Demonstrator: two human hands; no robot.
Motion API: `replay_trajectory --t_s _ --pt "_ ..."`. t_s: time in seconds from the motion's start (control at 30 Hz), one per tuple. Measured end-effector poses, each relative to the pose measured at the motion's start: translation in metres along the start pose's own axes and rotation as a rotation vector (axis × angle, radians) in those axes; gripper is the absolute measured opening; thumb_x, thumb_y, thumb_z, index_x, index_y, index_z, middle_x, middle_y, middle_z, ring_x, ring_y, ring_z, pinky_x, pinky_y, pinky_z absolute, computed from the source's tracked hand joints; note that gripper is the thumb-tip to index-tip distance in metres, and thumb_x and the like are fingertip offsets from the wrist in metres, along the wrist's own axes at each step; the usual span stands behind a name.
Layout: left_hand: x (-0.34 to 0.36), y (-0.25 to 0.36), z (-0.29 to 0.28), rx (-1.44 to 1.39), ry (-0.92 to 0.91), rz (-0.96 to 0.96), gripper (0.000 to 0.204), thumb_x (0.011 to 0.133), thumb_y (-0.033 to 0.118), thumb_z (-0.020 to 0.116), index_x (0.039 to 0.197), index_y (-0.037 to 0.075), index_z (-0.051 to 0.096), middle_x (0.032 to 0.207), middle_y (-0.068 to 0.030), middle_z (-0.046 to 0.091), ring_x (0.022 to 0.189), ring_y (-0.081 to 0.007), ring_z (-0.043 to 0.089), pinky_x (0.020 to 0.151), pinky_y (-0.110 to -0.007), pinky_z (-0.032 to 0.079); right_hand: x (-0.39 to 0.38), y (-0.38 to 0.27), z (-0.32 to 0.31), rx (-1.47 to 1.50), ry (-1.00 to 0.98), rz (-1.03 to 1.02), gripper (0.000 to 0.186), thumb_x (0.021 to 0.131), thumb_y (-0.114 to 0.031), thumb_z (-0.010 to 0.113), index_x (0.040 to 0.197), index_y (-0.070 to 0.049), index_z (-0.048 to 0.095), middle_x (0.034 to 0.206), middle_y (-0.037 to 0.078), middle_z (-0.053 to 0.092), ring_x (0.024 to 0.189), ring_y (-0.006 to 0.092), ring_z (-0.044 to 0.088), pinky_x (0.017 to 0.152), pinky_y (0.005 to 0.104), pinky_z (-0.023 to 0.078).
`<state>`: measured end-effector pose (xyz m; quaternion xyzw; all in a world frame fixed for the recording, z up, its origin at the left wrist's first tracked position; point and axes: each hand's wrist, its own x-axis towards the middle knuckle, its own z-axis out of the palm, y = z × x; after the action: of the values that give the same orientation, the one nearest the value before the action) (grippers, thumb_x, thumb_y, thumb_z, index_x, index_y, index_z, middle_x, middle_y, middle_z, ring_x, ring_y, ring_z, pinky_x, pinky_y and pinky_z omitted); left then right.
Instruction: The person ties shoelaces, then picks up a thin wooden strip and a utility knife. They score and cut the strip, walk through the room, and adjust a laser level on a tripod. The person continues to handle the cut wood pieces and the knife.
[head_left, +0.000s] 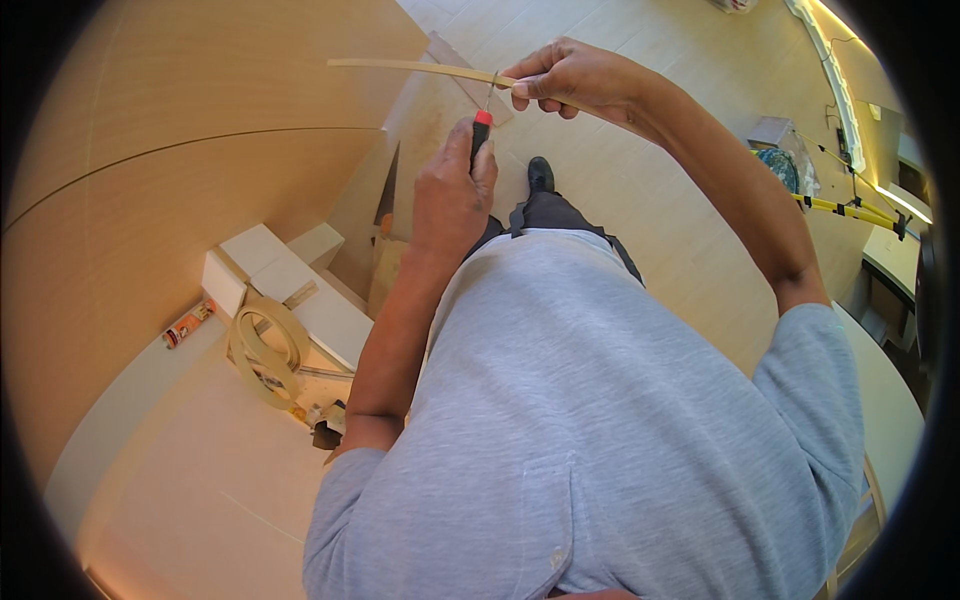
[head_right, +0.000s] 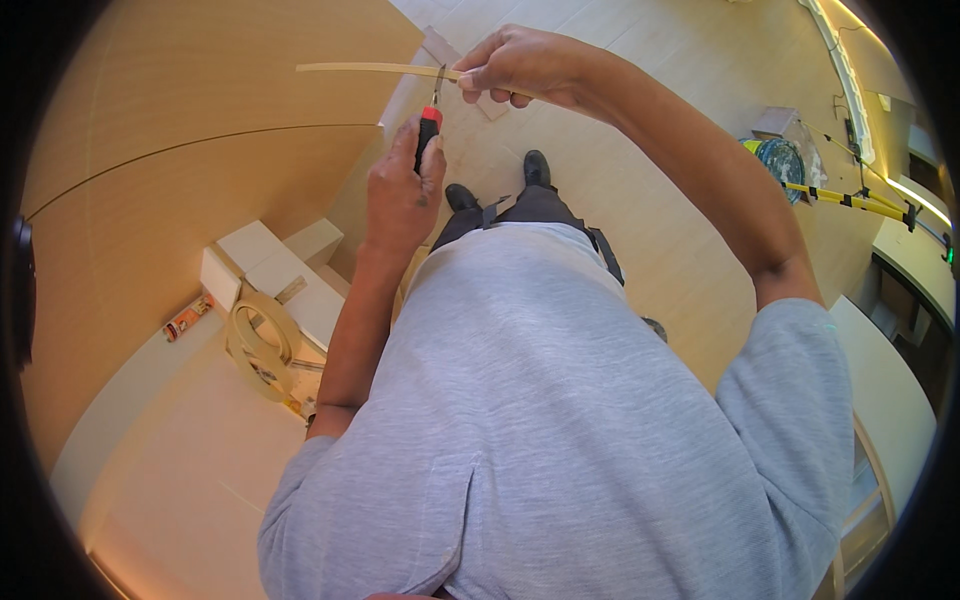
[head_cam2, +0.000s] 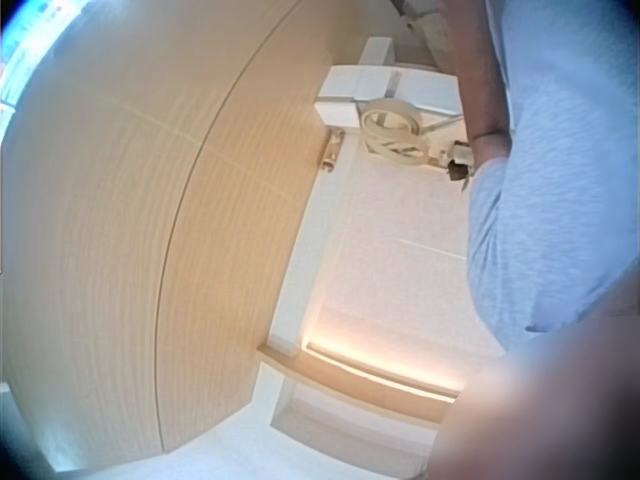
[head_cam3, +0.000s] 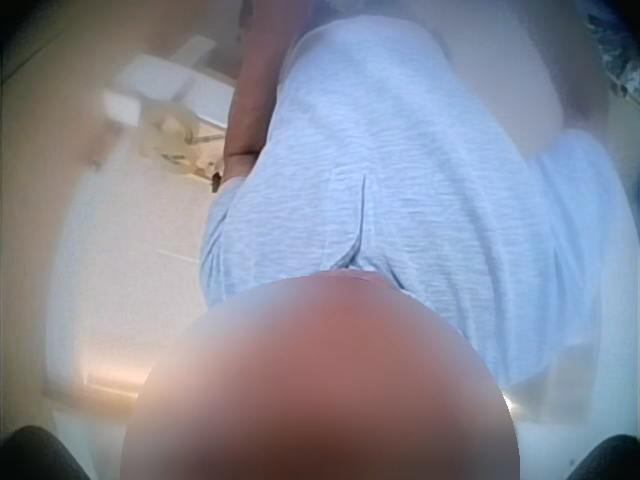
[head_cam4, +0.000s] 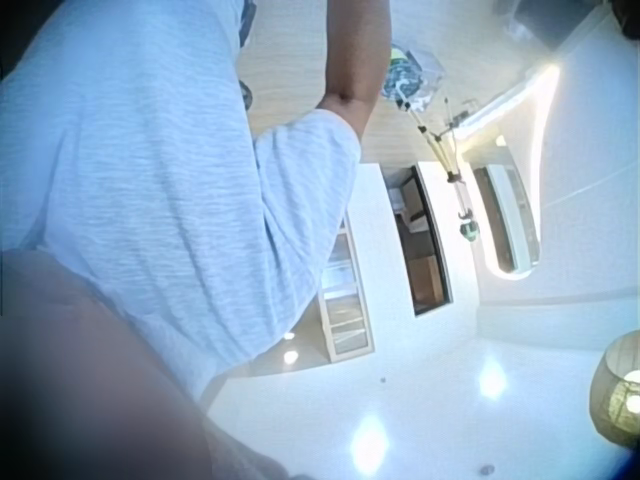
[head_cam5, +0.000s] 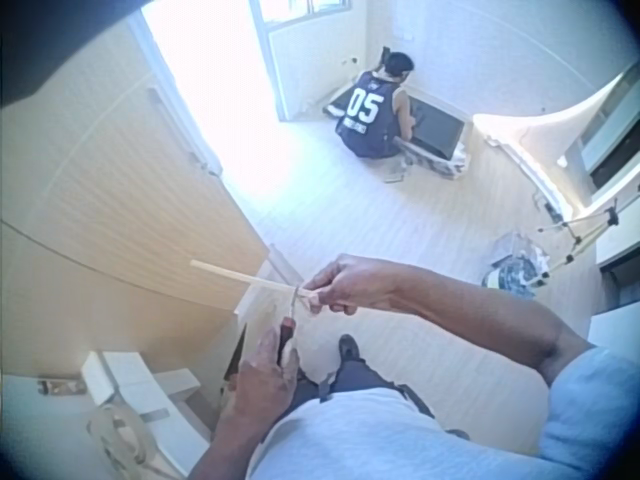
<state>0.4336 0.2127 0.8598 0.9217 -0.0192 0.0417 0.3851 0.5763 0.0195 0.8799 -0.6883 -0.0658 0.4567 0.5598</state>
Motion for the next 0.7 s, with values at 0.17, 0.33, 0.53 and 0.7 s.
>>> replay_trajectory --t_s 0.17,0.33,0.53,0.7 --pt "0.001 -0.001 -0.001 0.001 -0.017 -0.023 0.034 0.097 0.013 0.063 0.127 -0.002 0.057 0.096 -0.0273 0.067 0.083 -0.0466 0.065 0.071 -0.049 0.053 0.002 -0.001 0.001 -0.003 0.005 -0.008 0.034 0.092 -0.015 0.065 0.119 0.004 0.073 0.08 0.002 0.063 0.071 0.0109 0.046 0.057 0.0282 0.037" --pt "0.001 0.001 -0.005 -0.01 -0.033 -0.032 0.034 0.096 0.013 0.063 0.126 -0.003 0.058 0.098 -0.0285 0.067 0.084 -0.0473 0.065 0.072 -0.049 0.053 0.003 -0.002 0.002 -0.131 0.008 -0.083 0.028 0.09 -0.011 0.064 0.113 0.001 0.076 0.075 0.002 0.06 0.065 0.0103 0.044 0.052 0.0282 0.033" --pt "0.001 0.003 -0.01 -0.049 -0.065 -0.097 0.033 0.096 0.012 0.063 0.125 -0.003 0.058 0.097 -0.0293 0.067 0.085 -0.0481 0.065 0.072 -0.05 0.053 0.005 0.001 0.005 -0.212 0.075 -0.096 0.029 0.089 -0.011 0.065 0.113 0.001 0.076 0.07 0.001 0.057 0.058 0.0096 0.04 0.047 0.0284 0.029" --pt "0.001 0.002 -0.009 -0.025 -0.031 -0.031 0.031 0.096 0.011 0.063 0.124 -0.003 0.058 0.094 -0.0283 0.066 0.082 -0.0474 0.065 0.07 -0.049 0.052 0.005 -0.002 0.003 -0.157 0.035 -0.075 0.03 0.089 -0.011 0.064 0.113 0.001 0.076 0.072 0.002 0.057 0.06 0.01 0.041 0.05 0.0279 0.031"
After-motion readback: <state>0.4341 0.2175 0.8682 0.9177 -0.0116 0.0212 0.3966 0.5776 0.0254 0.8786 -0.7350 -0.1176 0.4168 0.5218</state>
